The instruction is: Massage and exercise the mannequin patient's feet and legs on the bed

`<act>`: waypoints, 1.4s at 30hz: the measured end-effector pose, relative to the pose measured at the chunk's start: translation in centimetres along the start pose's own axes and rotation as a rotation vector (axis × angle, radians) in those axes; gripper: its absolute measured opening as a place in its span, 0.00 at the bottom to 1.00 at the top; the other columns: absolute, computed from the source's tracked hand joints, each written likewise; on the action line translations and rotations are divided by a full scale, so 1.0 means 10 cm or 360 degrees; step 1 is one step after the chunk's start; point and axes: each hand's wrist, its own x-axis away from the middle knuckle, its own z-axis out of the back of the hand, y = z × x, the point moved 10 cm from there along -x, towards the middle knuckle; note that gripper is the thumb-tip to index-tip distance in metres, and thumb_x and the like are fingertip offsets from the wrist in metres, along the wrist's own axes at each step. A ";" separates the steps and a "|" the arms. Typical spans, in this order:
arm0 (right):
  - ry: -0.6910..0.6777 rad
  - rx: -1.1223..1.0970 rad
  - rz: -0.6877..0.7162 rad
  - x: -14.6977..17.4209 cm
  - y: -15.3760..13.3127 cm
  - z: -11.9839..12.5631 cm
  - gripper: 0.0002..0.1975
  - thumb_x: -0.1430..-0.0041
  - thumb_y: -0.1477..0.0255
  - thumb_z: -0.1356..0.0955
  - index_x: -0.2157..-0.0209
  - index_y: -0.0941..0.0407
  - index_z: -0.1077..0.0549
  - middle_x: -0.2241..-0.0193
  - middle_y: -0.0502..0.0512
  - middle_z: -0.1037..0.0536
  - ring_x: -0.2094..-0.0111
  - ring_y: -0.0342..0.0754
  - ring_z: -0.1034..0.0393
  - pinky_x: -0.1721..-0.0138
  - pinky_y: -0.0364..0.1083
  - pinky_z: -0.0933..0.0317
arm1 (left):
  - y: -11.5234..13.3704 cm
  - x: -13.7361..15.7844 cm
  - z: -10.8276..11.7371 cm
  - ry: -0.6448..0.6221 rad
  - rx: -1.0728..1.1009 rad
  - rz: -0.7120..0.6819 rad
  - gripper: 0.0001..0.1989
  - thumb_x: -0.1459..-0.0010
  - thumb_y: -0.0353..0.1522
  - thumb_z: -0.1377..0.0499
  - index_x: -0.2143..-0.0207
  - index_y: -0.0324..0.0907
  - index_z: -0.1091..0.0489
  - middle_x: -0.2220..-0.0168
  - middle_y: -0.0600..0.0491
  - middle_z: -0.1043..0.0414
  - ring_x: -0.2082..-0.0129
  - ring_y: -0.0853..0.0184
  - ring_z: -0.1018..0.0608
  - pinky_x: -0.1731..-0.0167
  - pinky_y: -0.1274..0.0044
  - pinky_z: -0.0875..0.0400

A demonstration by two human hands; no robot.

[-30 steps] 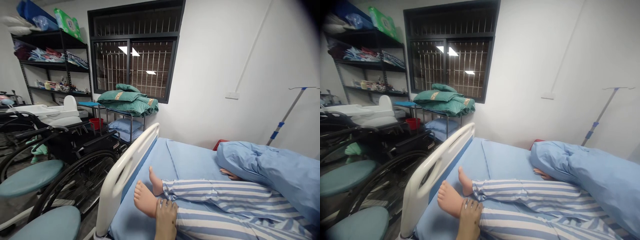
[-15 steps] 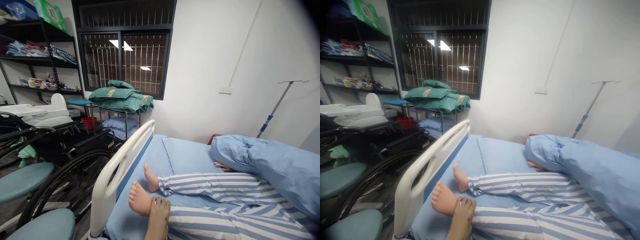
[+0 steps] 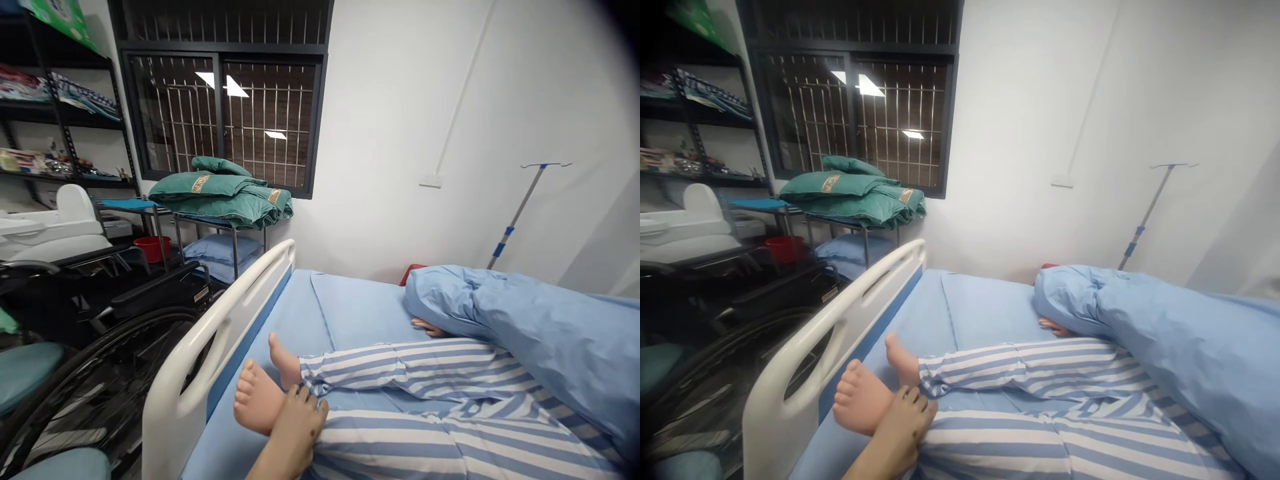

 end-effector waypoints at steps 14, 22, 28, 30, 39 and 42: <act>0.0081 -0.0101 -0.0097 -0.20 0.76 0.59 0.14 0.54 0.75 0.39 0.89 0.53 0.39 0.92 0.45 0.39 0.85 0.40 0.39 0.84 0.42 0.47 | -0.28 -0.09 -0.82 -0.0170 0.0099 0.0221 0.31 0.67 0.25 0.47 0.54 0.41 0.38 0.57 0.47 0.34 0.59 0.56 0.34 0.59 0.66 0.43; 0.0154 0.0361 0.0078 -0.13 0.57 0.55 0.15 0.54 0.69 0.34 0.89 0.53 0.39 0.90 0.44 0.36 0.83 0.39 0.36 0.81 0.43 0.41 | -0.26 0.00 -0.74 -0.0044 0.0126 0.0231 0.29 0.65 0.26 0.47 0.55 0.40 0.38 0.56 0.47 0.34 0.59 0.57 0.35 0.57 0.67 0.44; 0.0222 0.0670 0.0405 -0.04 0.16 0.41 0.16 0.52 0.66 0.34 0.88 0.52 0.39 0.89 0.46 0.35 0.83 0.40 0.36 0.79 0.45 0.39 | -0.25 0.07 -0.61 0.0005 0.0109 0.0237 0.28 0.59 0.26 0.47 0.51 0.39 0.39 0.56 0.45 0.34 0.57 0.56 0.34 0.52 0.63 0.46; 0.0220 0.0635 0.0423 -0.04 0.09 0.38 0.16 0.51 0.66 0.35 0.88 0.52 0.39 0.90 0.45 0.36 0.85 0.40 0.38 0.81 0.44 0.40 | -0.25 0.07 -0.53 0.0119 0.0086 0.0243 0.28 0.56 0.26 0.48 0.49 0.39 0.40 0.54 0.45 0.34 0.55 0.56 0.35 0.50 0.62 0.49; 0.0603 -0.0079 0.0154 -0.26 0.22 0.70 0.16 0.54 0.70 0.44 0.88 0.56 0.33 0.89 0.46 0.32 0.82 0.45 0.34 0.82 0.44 0.38 | -0.16 0.12 -0.17 0.0849 -0.0292 0.0200 0.19 0.51 0.28 0.46 0.54 0.42 0.35 0.58 0.50 0.31 0.57 0.60 0.33 0.49 0.65 0.47; 0.0811 -0.0162 0.0201 0.16 0.18 1.13 0.20 0.56 0.66 0.47 0.82 0.56 0.29 0.80 0.50 0.25 0.76 0.46 0.30 0.74 0.49 0.34 | -0.07 0.21 -0.01 0.1201 -0.0470 0.0175 0.17 0.49 0.28 0.47 0.55 0.42 0.33 0.57 0.50 0.31 0.55 0.60 0.34 0.49 0.65 0.47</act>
